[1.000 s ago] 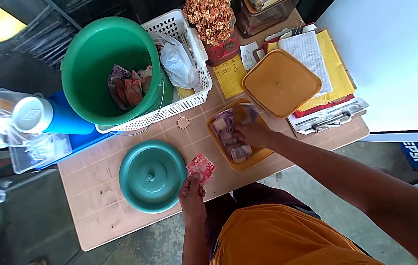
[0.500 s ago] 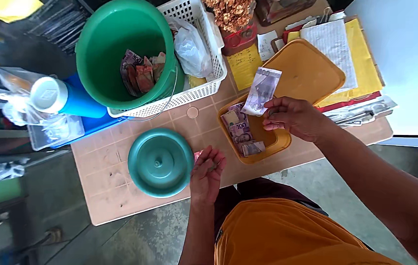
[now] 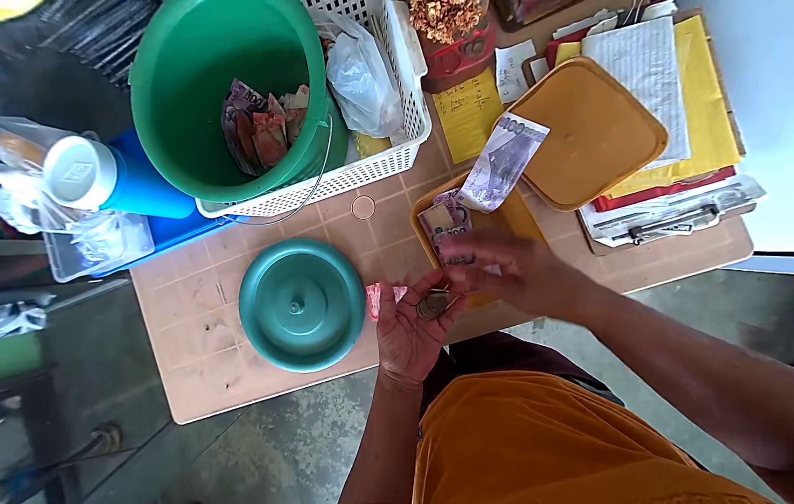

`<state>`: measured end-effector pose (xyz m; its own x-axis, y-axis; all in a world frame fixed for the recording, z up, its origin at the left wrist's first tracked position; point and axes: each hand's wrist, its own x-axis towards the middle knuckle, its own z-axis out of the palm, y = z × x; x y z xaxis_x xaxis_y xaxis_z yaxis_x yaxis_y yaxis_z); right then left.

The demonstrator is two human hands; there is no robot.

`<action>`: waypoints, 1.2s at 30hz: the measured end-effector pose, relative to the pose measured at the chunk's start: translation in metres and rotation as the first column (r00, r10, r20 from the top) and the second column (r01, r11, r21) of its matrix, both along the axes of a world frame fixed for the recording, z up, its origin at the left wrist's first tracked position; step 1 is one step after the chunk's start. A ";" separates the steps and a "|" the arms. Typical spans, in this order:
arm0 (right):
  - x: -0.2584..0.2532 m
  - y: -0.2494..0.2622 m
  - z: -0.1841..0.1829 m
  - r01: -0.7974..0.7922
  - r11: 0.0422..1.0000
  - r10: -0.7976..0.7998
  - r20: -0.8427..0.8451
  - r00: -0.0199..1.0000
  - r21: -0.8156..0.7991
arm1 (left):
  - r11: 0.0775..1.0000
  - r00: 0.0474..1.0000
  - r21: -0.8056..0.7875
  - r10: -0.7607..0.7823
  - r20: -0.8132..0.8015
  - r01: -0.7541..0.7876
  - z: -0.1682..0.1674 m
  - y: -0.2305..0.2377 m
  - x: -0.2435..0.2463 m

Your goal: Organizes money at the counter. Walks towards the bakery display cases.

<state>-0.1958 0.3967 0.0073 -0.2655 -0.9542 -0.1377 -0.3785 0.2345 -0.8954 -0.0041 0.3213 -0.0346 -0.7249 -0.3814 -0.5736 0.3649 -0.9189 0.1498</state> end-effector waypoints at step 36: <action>0.010 0.005 -0.021 -0.413 0.836 0.319 -0.294 0.901 -0.360 | 0.993 0.957 -0.067 -0.113 -0.266 0.098 0.028 -0.004 0.023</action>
<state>-0.1855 0.4013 -0.0142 0.1371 -0.9442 0.2995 -0.5556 -0.3236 -0.7659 0.0186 0.3173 -0.0068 -0.8874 -0.3187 -0.3332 0.2996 -0.9478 0.1089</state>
